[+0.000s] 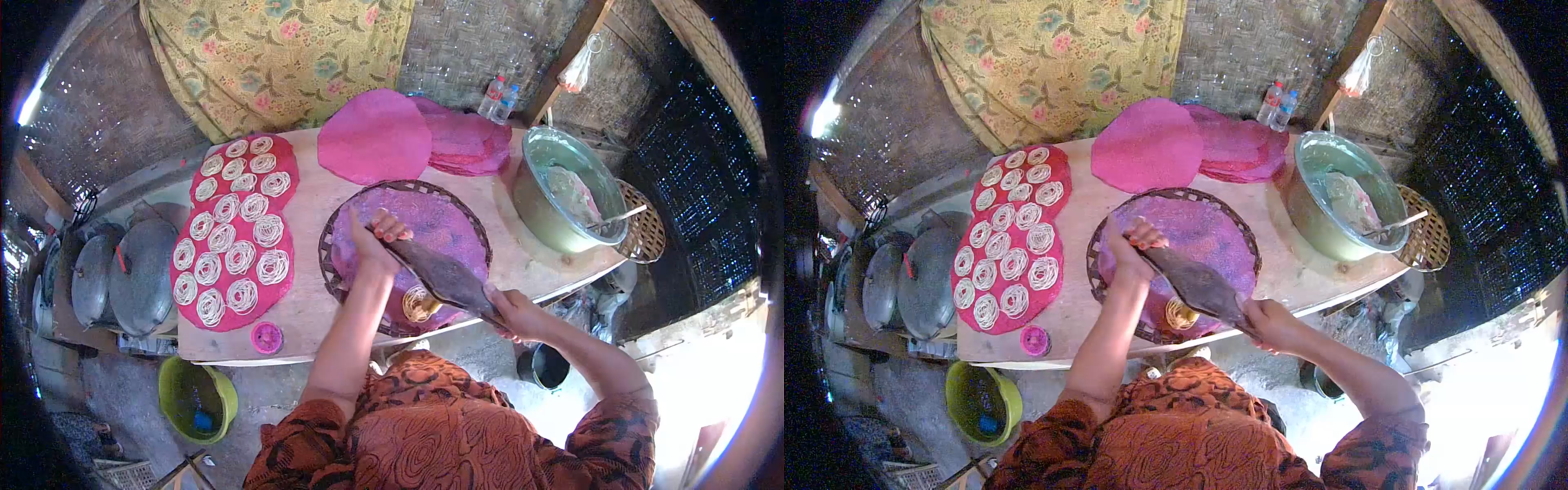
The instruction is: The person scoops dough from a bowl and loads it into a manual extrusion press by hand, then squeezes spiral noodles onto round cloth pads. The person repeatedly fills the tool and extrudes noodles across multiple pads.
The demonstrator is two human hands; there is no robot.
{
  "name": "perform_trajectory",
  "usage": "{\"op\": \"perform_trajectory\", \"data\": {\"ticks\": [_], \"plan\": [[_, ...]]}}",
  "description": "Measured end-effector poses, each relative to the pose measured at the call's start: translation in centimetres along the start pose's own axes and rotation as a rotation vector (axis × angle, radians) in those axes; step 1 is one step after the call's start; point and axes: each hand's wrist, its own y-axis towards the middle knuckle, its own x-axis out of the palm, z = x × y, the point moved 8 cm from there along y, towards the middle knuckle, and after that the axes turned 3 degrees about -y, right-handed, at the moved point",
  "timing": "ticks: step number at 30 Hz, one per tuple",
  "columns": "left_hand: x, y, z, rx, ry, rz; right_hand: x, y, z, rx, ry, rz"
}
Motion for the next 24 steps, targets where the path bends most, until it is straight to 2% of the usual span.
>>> {"op": "perform_trajectory", "data": {"ticks": [1, 2, 3, 5, 6, 7, 9, 10, 11, 12, 14, 16, 19, 24], "plan": [[-0.9, 0.5, -1.2, -0.035, -0.075, 0.031, -0.5, -0.2, 0.6, 0.023, -0.023, 0.005], [-1.0, 1.4, -2.1, -0.063, -0.09, -0.061, -1.0, -0.2, 1.1, 0.009, -0.024, 0.041], [-0.6, 1.8, -2.8, -0.064, -0.093, -0.06, -1.2, 0.1, 1.8, 0.011, -0.025, 0.041], [-0.5, 2.6, -3.8, -0.079, -0.05, 0.019, -2.3, 0.7, 2.9, -0.017, -0.026, 0.166], [1.0, 2.9, -4.2, -0.208, -0.141, -0.305, -2.4, 0.8, 3.2, -0.01, 0.009, 0.169], [0.3, 3.0, -4.0, -0.207, -0.138, -0.303, -2.4, 0.9, 3.7, -0.011, 0.011, 0.167], [-1.0, 1.9, -3.3, -0.117, 0.441, 0.021, -2.4, 0.9, 3.9, -0.107, 0.165, 0.122], [-1.8, 0.9, -3.4, -0.235, 0.62, -0.023, -2.5, 0.7, 3.9, -0.108, 0.176, 0.125], [-2.2, 0.0, -4.0, -0.245, 0.631, -0.024, -2.6, 0.3, 3.8, -0.107, 0.206, 0.143], [-2.7, -1.0, -4.6, -0.229, 1.198, -0.079, -2.8, 0.0, 3.9, -0.103, 0.237, 0.16], [-5.6, -2.5, -6.4, -0.304, 1.615, -0.132, -2.8, 0.0, 4.3, -0.113, 0.279, 0.143], [-8.8, -3.1, -8.1, -0.576, 1.471, -0.086, -2.7, 0.1, 4.7, -0.11, 0.342, 0.109], [-9.7, -3.1, -8.7, -0.652, 1.543, -0.064, -3.0, 1.2, 6.1, -0.156, 0.235, 0.169], [-7.9, -3.7, -9.0, -0.636, 1.527, -0.147, -3.2, 2.1, 5.8, -0.191, 0.138, 0.257]]}}
